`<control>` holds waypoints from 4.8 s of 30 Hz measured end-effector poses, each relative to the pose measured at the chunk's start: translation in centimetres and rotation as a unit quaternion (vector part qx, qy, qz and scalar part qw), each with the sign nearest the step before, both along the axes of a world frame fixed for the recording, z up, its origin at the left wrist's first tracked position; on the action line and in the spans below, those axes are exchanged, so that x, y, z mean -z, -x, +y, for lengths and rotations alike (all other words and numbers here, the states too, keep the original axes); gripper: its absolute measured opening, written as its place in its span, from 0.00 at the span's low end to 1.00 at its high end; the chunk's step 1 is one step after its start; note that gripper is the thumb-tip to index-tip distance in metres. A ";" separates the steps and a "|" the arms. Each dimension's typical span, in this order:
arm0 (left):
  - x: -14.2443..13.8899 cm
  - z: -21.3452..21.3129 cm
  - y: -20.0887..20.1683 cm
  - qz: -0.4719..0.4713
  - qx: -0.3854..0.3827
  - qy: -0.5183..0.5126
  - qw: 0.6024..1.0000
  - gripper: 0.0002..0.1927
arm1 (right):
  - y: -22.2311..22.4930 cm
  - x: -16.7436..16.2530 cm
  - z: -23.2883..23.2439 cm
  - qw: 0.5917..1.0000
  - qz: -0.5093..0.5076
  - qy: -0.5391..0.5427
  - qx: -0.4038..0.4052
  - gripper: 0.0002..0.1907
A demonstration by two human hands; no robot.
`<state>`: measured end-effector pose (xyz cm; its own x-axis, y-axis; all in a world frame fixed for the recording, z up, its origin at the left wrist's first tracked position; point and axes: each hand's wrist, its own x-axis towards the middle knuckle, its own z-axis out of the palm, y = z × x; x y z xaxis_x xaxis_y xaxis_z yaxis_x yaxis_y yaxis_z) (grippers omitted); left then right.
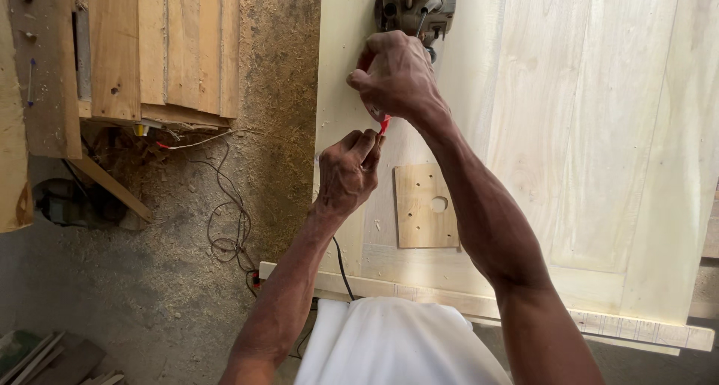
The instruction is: The person holds a black electrical cable and wraps red electrical tape around a section of it. The person continues to wrap the tape around the cable multiple times to secure it.
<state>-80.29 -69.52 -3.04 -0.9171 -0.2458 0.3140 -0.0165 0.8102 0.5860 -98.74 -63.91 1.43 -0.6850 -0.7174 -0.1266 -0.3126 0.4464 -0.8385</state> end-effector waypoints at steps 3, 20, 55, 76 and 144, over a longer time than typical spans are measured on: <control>-0.1 0.4 -0.1 -0.024 -0.009 -0.014 1.000 0.11 | 0.3 0.6 -2.5 0.969 0.085 -0.226 -0.060 0.07; -3.3 -2.2 0.6 -0.100 -0.050 -0.442 0.890 0.13 | -10.3 7.8 3.9 0.913 -0.101 0.367 0.145 0.05; -4.5 -1.0 2.8 -0.193 -0.114 -0.274 0.935 0.20 | -6.4 3.0 5.2 0.895 0.020 0.326 0.304 0.14; -1.8 -3.3 1.7 -0.141 -0.054 -0.295 0.943 0.20 | -6.5 4.5 9.2 0.950 0.113 0.272 0.105 0.04; -1.6 -1.3 0.6 -0.148 -0.021 -0.239 0.959 0.19 | 1.9 0.4 -3.0 0.987 0.123 -0.040 -0.096 0.14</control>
